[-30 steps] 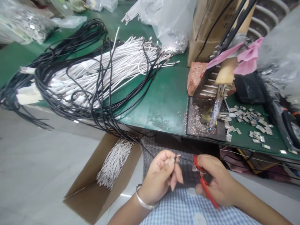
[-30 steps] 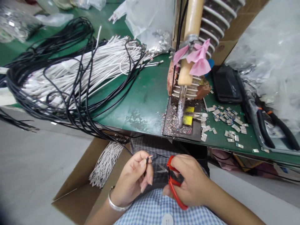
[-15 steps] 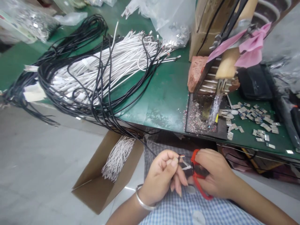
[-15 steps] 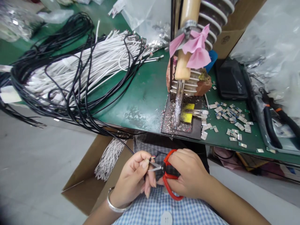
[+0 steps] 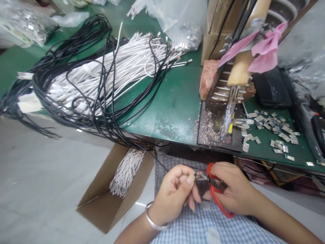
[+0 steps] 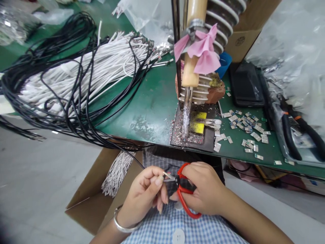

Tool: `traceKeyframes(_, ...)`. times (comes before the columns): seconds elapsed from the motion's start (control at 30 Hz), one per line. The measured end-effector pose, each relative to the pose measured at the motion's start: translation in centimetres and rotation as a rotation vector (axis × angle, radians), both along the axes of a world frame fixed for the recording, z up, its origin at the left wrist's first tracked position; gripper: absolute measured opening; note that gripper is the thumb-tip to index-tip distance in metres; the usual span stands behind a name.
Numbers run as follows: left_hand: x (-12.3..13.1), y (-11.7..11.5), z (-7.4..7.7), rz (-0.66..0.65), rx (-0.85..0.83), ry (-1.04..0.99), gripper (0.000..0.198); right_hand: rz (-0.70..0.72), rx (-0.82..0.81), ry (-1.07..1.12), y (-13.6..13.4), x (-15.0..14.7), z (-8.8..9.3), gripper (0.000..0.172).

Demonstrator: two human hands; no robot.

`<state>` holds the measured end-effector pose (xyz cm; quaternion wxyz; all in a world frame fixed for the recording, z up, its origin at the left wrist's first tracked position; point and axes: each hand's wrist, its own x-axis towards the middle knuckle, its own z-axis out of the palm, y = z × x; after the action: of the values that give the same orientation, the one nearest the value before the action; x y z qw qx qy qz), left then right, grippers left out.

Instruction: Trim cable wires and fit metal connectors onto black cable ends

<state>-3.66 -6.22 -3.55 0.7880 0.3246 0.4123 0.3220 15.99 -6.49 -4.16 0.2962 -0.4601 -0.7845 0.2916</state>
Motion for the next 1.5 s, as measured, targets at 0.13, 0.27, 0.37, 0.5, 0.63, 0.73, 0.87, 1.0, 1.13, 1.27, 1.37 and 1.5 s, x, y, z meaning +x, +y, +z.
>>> traceKeyframes(0.13, 0.0, 0.0, 0.3, -0.020, -0.014, 0.050, 0.038, 0.022, -0.212, 0.052, 0.0, 0.2, 0.1, 0.042)
traceKeyframes(0.27, -0.1, -0.1, 0.5, -0.033, -0.015, 0.049, 0.037, 0.059, -0.451, 0.147, 0.3, 0.2, -0.1, 0.047)
traceKeyframes(0.37, -0.2, -0.2, 0.4, -0.030, -0.007, 0.040, 0.037, 0.079, -0.559, 0.229, 0.3, -0.1, -0.5, 0.049)
traceKeyframes(0.5, -0.5, -0.6, 0.0, -0.030, 0.070, 0.029, 0.033, 0.031, -0.529, 0.323, -0.2, -0.3, -0.7, 0.056)
traceKeyframes(0.63, -0.9, -0.7, -0.2, -0.058, 0.260, 0.014, 0.028, -0.050, -0.412, 0.401, -0.5, -0.4, -0.4, 0.063)
traceKeyframes(0.73, -1.0, -0.6, -0.2, -0.077, 0.405, 0.033, 0.023, -0.054, -0.277, 0.392, -0.6, -0.7, -0.2, 0.060)
traceKeyframes(0.87, -1.2, -0.5, -0.2, -0.105, 0.508, 0.065, 0.020, -0.044, -0.158, 0.405, -0.5, -1.3, 0.1, 0.056)
traceKeyframes(1.0, -1.3, -0.4, -0.2, -0.118, 0.569, 0.093, 0.016, -0.055, -0.090, 0.396, -0.3, -1.6, 0.5, 0.051)
traceKeyframes(1.13, -1.3, -0.2, -0.1, -0.130, 0.589, 0.104, 0.017, -0.058, -0.051, 0.371, -0.2, -1.6, 0.9, 0.048)
traceKeyframes(1.27, -1.2, -0.1, 0.1, -0.142, 0.633, 0.158, 0.016, -0.048, -0.047, 0.361, -0.2, -1.6, 0.9, 0.047)
traceKeyframes(1.37, -1.1, -0.2, 0.1, -0.141, 0.651, 0.182, 0.014, -0.053, -0.065, 0.367, -0.2, -1.7, 0.8, 0.047)
traceKeyframes(1.5, -1.3, -0.6, -0.2, -0.067, 0.617, 0.202, 0.010, -0.050, -0.147, 0.438, -0.8, -1.1, 0.7, 0.048)
